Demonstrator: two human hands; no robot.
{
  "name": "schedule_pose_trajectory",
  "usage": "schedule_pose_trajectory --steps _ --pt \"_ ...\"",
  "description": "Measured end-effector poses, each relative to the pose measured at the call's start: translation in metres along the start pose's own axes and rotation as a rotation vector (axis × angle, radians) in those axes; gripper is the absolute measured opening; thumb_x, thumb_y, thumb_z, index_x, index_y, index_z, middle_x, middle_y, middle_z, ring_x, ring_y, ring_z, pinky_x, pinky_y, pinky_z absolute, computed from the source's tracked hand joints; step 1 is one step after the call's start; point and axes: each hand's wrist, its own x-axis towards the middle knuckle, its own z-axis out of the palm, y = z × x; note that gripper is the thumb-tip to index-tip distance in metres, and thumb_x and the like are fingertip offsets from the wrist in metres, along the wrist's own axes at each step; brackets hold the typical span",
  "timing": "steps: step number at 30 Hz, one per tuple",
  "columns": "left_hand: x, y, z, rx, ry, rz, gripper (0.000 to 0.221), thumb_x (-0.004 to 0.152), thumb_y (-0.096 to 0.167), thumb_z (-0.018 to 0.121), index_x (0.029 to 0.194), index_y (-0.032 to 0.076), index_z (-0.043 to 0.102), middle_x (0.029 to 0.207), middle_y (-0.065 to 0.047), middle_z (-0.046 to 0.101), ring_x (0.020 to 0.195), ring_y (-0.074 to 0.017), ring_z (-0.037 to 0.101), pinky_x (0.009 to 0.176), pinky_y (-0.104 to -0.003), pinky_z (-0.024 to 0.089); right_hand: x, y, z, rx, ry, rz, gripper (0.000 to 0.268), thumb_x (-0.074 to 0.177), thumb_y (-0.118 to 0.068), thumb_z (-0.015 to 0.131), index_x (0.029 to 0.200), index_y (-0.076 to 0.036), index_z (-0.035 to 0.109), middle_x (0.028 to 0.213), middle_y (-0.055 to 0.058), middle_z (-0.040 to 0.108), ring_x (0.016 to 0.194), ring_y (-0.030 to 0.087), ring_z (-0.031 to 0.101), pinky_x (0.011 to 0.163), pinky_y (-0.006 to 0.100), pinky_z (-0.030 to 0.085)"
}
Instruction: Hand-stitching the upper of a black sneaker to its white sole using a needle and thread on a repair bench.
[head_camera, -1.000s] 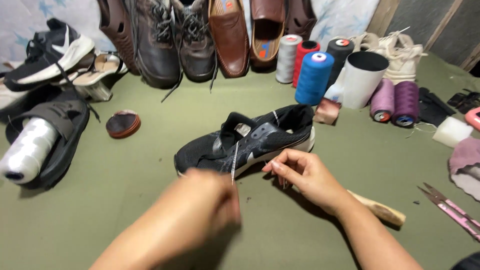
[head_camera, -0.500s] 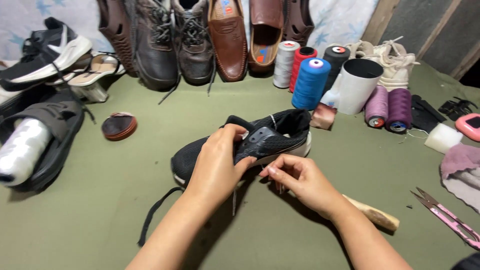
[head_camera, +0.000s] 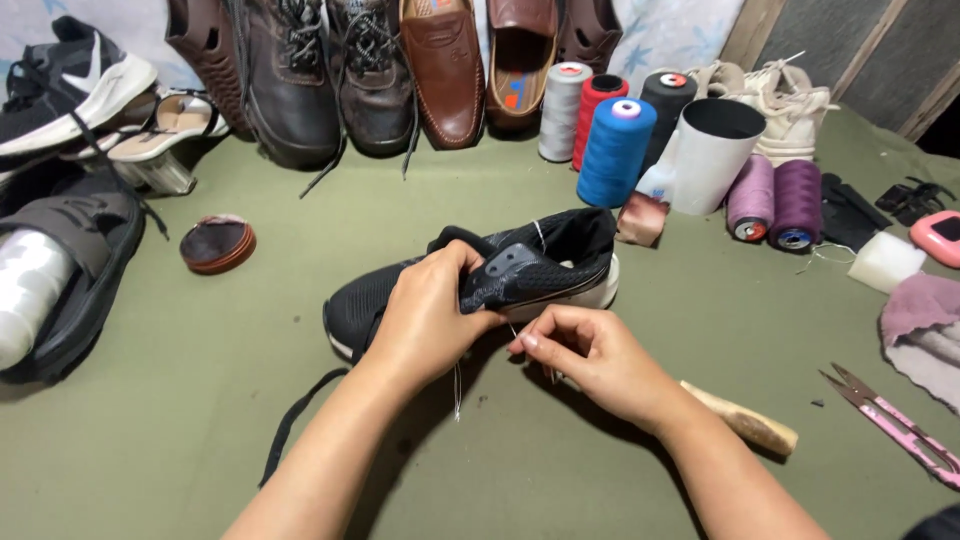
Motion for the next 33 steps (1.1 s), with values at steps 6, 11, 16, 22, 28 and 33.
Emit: schedule_pose_trajectory --steps 6,11,16,22,28,33 --pt "0.004 0.006 -0.032 0.014 -0.039 -0.003 0.041 0.069 0.020 0.091 0.095 0.009 0.062 0.086 -0.015 0.073 0.095 -0.0406 0.072 0.079 -0.044 0.055 -0.004 -0.009 0.001 0.054 0.015 -0.073 0.019 0.093 -0.016 0.072 0.081 -0.001 0.073 0.099 0.016 0.083 0.062 0.016 0.068 0.060 0.028 0.052" --pt "-0.009 0.045 -0.092 0.011 -0.154 -0.118 0.039 0.066 0.022 0.088 0.095 0.003 0.069 0.080 -0.015 0.076 0.088 -0.0328 0.070 0.082 -0.045 0.053 -0.007 -0.018 -0.003 0.260 0.033 -0.104 0.028 0.094 -0.025 0.065 0.091 0.001 0.074 0.108 0.022 0.082 0.065 0.022 0.077 0.062 0.028 0.055" --pt "-0.022 0.004 -0.095 -0.556 -0.425 -0.407 0.019 0.080 -0.001 0.086 0.094 0.001 0.073 0.073 -0.009 0.072 0.054 -0.0164 0.059 0.045 -0.028 0.041 -0.022 -0.042 -0.005 0.375 0.030 -0.004 0.039 0.097 -0.032 0.056 0.097 0.005 0.070 0.113 0.030 0.081 0.055 0.030 0.073 0.052 0.029 0.049" --pt "-0.043 0.000 -0.088 -0.699 -0.451 -0.484 0.026 0.077 0.001 0.085 0.101 -0.003 0.076 0.076 -0.012 0.075 0.059 -0.0184 0.064 0.050 -0.028 0.048 -0.058 -0.061 0.040 0.142 0.346 0.089 0.026 0.094 -0.014 0.063 0.096 0.004 0.082 0.092 0.015 0.086 0.061 0.020 0.072 0.055 0.031 0.053" --pt "-0.043 -0.005 -0.088 -0.781 -0.458 -0.444 0.030 0.076 -0.002 0.081 0.105 -0.003 0.071 0.092 -0.014 0.076 0.078 -0.0221 0.070 0.068 -0.033 0.057 -0.068 -0.062 0.047 -0.106 0.498 -0.064 0.015 0.092 -0.014 0.069 0.093 -0.003 0.080 0.106 0.007 0.084 0.071 0.012 0.072 0.072 0.025 0.059" --pt "-0.042 -0.014 -0.090 -0.838 -0.462 -0.407 0.037 0.075 -0.002 0.080 0.110 0.000 0.069 0.098 -0.013 0.076 0.084 -0.0224 0.070 0.073 -0.034 0.057 -0.081 -0.063 0.004 -0.654 0.637 0.061 0.009 0.089 -0.022 0.072 0.092 -0.016 0.079 0.111 -0.004 0.077 0.088 0.009 0.069 0.080 0.027 0.054"
